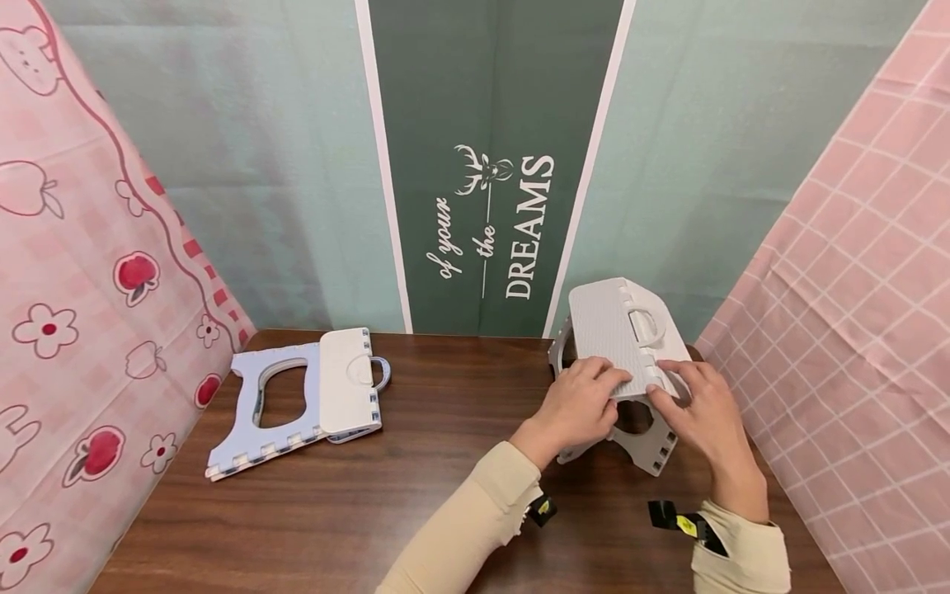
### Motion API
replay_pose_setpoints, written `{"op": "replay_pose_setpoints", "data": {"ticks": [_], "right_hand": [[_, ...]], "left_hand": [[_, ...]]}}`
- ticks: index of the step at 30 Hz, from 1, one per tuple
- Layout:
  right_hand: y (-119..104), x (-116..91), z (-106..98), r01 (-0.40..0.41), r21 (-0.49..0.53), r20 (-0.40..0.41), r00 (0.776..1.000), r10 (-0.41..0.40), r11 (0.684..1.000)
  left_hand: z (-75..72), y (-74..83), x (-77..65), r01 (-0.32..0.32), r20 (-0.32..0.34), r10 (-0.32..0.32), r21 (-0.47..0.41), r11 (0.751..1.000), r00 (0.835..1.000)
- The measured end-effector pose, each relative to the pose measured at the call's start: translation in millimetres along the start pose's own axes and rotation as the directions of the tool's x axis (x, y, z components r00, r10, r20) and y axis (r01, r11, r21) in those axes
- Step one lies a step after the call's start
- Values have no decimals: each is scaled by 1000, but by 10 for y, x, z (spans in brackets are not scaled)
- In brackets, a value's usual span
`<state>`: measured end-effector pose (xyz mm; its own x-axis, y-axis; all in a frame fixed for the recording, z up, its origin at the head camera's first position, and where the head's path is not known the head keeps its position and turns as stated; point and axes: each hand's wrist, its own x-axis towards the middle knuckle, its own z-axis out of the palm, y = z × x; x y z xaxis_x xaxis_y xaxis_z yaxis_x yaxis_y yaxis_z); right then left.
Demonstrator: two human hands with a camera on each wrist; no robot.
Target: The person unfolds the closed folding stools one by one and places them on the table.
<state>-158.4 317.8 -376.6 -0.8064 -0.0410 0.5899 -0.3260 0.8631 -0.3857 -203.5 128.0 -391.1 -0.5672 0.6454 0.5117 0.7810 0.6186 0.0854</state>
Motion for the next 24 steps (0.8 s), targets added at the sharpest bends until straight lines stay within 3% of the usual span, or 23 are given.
{"op": "replay_pose_setpoints", "data": {"ticks": [10,18,24], "right_hand": [[56,-1,-7,15,-20,21,1000,-15,1000],[104,-21,1,17,-31,49,999,-15,999],[119,-15,27,40,-36,29,999,-39,999]], "left_hand": [[35,19,9,15,20,-16,38,999,1000],[68,17,16,4,-6,-4,67,998,1000],[79,11,33,1,7,-2,92,996,1000]]}}
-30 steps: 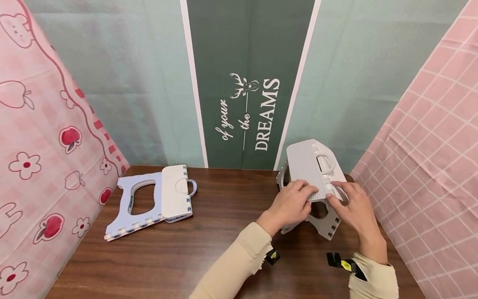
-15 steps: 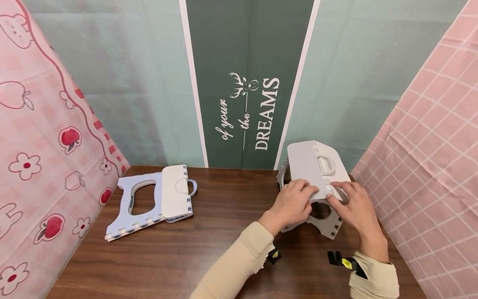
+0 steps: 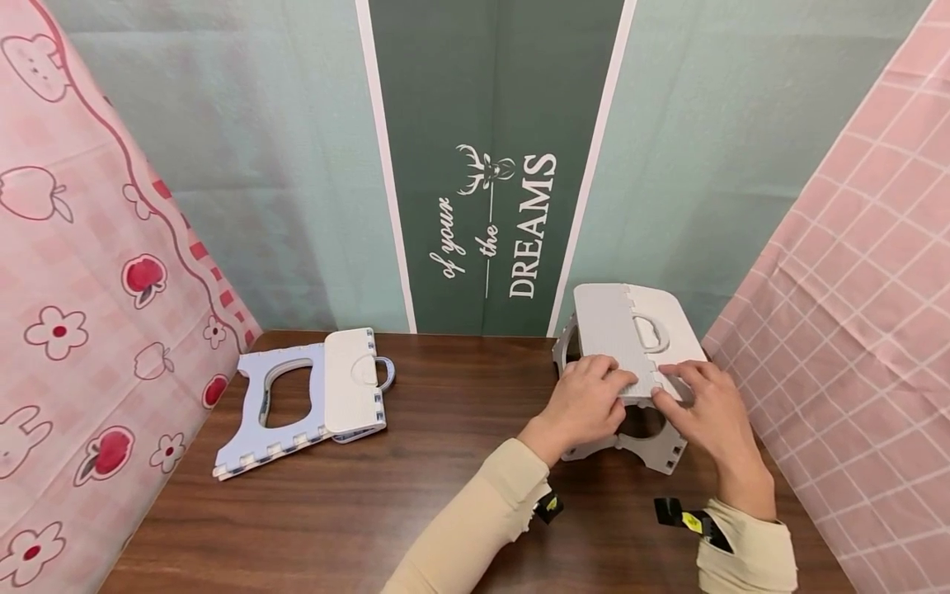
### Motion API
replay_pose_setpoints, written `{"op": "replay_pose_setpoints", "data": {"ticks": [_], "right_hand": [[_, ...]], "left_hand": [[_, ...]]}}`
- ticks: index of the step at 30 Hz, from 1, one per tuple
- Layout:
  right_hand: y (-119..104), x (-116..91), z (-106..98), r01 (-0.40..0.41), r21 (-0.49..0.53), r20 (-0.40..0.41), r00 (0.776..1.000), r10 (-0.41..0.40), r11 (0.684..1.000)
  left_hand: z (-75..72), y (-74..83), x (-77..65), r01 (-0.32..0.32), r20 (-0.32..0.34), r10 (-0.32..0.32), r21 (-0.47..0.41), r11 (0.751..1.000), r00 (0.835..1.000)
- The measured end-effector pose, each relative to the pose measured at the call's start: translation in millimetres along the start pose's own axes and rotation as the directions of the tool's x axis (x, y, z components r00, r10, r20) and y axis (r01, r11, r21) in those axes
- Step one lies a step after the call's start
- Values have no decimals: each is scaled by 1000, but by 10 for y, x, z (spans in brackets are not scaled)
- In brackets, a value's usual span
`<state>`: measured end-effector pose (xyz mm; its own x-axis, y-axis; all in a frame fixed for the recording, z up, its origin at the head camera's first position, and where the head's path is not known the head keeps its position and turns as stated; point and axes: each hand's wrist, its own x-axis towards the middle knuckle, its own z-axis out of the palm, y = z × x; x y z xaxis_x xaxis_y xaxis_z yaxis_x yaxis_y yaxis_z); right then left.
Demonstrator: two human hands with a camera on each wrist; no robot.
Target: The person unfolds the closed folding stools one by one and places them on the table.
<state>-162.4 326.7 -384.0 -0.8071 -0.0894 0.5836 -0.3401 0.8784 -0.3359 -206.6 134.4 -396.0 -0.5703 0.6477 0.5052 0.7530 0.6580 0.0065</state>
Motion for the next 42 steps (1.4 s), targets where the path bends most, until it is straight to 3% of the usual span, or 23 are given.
{"op": "replay_pose_setpoints", "data": {"ticks": [11,17,23,31,42], "right_hand": [[-20,0,-5,-31,-24,15,999,31,999],[-111,9,-54,46,-31,4,999,-46,998],[-236,62,-137,60,-58,30,998,-58,997],[-505,7,-92,40,-76,87,996,-33,996],[-742,74,57,95,-40,114,989,-90,995]], "left_hand": [[-40,7,29,6,66,-5,-1,1000,998],[-195,-16,37,-57,101,54,25,998,993],[-324,-63,5,-46,119,41,40,998,992],[-456,-189,-188,27,137,-25,-15,1000,990],[-513,-509,-509,95,16,-95,0,996,995]]}}
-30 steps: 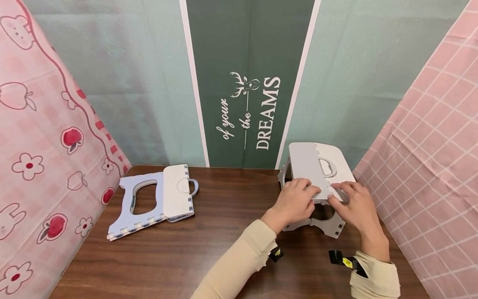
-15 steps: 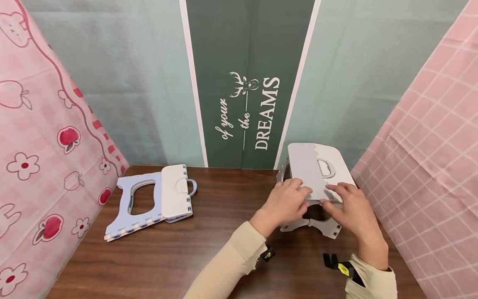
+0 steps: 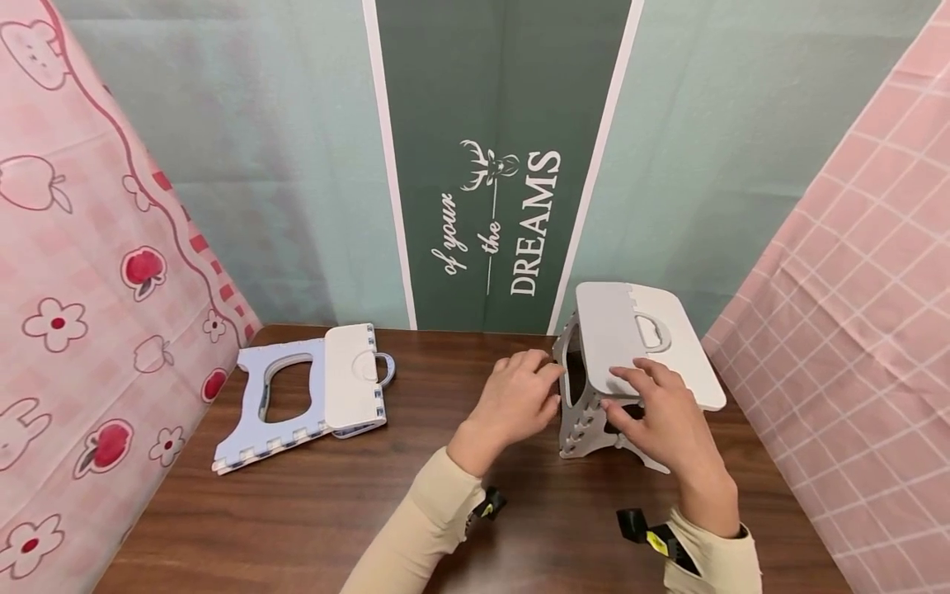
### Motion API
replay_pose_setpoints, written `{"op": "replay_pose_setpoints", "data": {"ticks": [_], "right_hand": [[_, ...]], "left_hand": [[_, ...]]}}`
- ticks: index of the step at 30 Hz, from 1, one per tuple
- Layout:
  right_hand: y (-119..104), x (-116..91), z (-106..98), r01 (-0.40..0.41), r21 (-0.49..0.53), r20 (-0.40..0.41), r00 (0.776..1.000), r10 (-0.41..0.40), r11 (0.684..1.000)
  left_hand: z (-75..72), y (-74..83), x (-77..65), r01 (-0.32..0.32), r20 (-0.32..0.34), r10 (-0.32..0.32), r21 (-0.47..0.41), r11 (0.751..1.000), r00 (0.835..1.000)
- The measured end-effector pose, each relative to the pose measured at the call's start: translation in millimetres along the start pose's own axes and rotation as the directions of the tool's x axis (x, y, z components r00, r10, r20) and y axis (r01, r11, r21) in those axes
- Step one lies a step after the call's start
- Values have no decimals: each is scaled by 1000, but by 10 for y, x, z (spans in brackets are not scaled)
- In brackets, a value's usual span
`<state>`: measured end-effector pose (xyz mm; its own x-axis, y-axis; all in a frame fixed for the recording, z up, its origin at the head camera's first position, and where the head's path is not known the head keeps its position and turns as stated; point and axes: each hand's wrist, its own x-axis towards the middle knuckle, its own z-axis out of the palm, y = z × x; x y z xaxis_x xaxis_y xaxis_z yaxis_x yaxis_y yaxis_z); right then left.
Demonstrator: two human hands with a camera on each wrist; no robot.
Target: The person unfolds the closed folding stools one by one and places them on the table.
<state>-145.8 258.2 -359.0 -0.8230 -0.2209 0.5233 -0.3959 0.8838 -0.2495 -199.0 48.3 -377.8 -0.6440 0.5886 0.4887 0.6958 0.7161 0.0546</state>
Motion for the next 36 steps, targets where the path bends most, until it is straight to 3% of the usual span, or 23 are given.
{"op": "replay_pose_setpoints", "data": {"ticks": [6,13,22,31,36], "right_hand": [[-93,53,88,33,23,28,999,-34,999],[-171,167,188,90,67,17,996,-91,994],[-336,225,347,73,97,131,988,-86,993],[-392,269,514,107,100,150,981,-121,989],[-433,301,588,123,78,201,970,-136,989]], "left_hand": [[-47,-151,-129,44,38,-43,-8,999,998],[-77,-369,-236,90,22,-89,-38,995,996],[-38,-628,-497,158,30,-156,-48,986,987],[-2,-845,-709,219,49,-218,-13,976,975],[-12,-939,-789,243,57,-244,19,970,968]]}}
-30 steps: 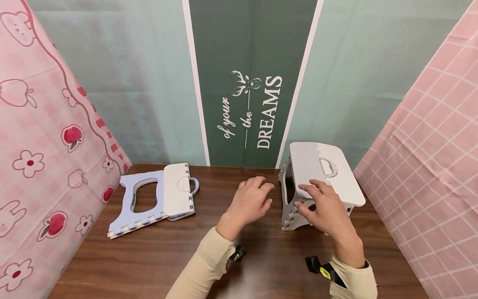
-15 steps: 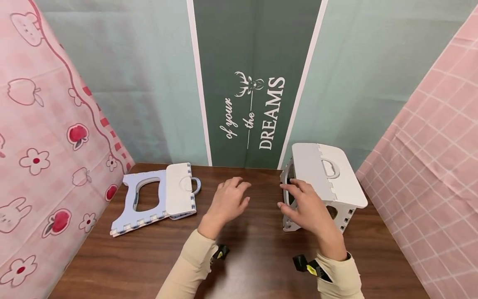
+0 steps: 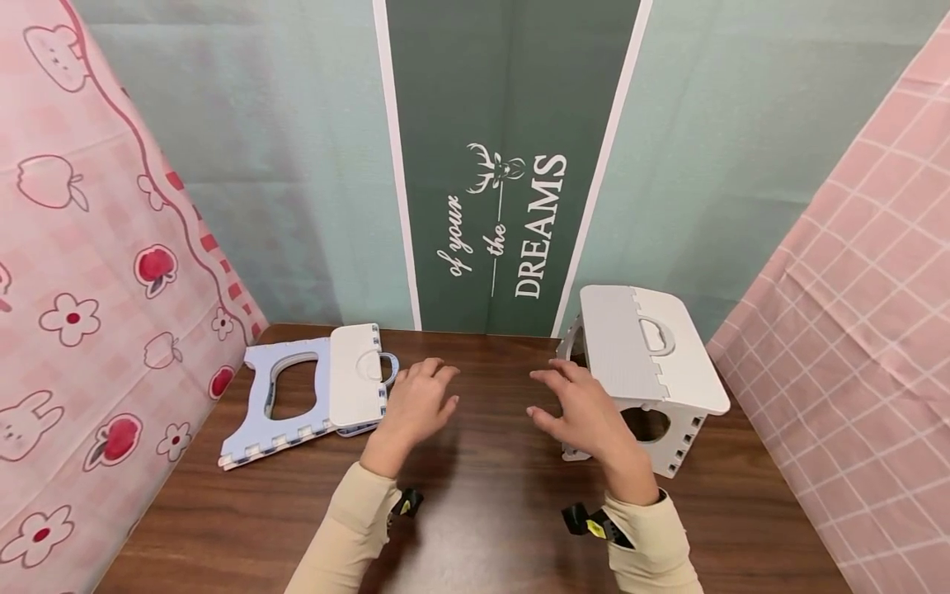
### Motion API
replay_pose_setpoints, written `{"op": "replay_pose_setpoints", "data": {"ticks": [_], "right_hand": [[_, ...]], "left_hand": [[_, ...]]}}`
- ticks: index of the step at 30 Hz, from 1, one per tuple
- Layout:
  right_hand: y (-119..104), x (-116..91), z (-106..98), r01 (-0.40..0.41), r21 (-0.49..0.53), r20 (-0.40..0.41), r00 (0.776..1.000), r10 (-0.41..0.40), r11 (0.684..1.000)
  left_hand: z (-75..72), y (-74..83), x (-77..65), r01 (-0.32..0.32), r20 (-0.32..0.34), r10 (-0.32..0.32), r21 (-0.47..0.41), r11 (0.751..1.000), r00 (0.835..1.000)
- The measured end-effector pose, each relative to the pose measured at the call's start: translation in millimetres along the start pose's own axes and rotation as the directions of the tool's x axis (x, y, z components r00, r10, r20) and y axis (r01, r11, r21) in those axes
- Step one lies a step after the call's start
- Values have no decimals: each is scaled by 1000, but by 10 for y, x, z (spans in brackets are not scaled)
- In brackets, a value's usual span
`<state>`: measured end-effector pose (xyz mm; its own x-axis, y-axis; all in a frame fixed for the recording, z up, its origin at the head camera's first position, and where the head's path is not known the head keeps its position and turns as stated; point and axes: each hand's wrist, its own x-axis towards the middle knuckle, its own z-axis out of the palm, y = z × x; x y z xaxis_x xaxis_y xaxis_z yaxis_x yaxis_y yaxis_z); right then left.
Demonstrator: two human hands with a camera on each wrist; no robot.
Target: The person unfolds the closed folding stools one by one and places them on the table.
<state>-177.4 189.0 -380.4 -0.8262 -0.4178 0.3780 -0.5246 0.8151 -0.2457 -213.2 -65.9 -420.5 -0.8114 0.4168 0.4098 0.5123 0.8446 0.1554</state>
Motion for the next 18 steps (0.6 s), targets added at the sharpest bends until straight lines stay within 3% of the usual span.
{"op": "replay_pose_setpoints", "data": {"ticks": [8,18], "right_hand": [[-36,56,159,-7,-30,83,996,9,1000],[-40,139,389,-8,8,119,993,7,1000]], "left_hand": [[16,-131,-105,13,15,-13,22,1000,1000],[60,-357,-259,74,28,-73,-6,997,997]]}}
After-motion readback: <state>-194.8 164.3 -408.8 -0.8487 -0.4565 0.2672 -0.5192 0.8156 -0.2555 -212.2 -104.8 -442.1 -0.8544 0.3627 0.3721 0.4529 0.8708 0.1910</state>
